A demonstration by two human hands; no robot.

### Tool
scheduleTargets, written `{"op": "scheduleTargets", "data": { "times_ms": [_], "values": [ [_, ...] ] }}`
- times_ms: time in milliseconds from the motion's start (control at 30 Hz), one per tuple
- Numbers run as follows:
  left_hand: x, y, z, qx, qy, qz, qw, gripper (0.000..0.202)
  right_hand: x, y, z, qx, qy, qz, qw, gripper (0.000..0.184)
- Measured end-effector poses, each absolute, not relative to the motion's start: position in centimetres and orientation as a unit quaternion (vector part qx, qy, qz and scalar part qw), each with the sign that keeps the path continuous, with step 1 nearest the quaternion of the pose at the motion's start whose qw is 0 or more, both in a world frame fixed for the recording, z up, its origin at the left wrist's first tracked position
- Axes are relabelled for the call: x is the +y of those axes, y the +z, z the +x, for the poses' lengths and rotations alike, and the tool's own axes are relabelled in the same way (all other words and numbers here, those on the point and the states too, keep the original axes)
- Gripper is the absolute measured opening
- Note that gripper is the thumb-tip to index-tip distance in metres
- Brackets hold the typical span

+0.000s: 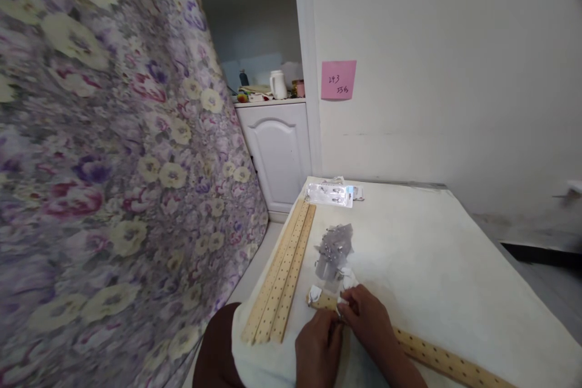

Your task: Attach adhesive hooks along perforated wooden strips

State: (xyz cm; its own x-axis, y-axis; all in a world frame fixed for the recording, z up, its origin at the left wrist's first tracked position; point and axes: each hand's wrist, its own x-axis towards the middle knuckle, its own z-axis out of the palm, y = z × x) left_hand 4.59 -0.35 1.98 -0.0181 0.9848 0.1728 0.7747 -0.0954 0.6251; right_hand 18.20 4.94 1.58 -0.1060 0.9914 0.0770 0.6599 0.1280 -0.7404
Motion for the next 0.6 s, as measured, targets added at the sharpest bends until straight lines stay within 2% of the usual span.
{"op": "scheduleTargets", "data": {
  "times_ms": [600],
  "values": [
    [-0.1, 1.7, 4.5, 0.653, 0.283, 0.678, 0.184, 0.017, 6.5, 1.8, 18.3, -0.652, 0.346, -0.624, 0.254, 0.009]
  ]
}}
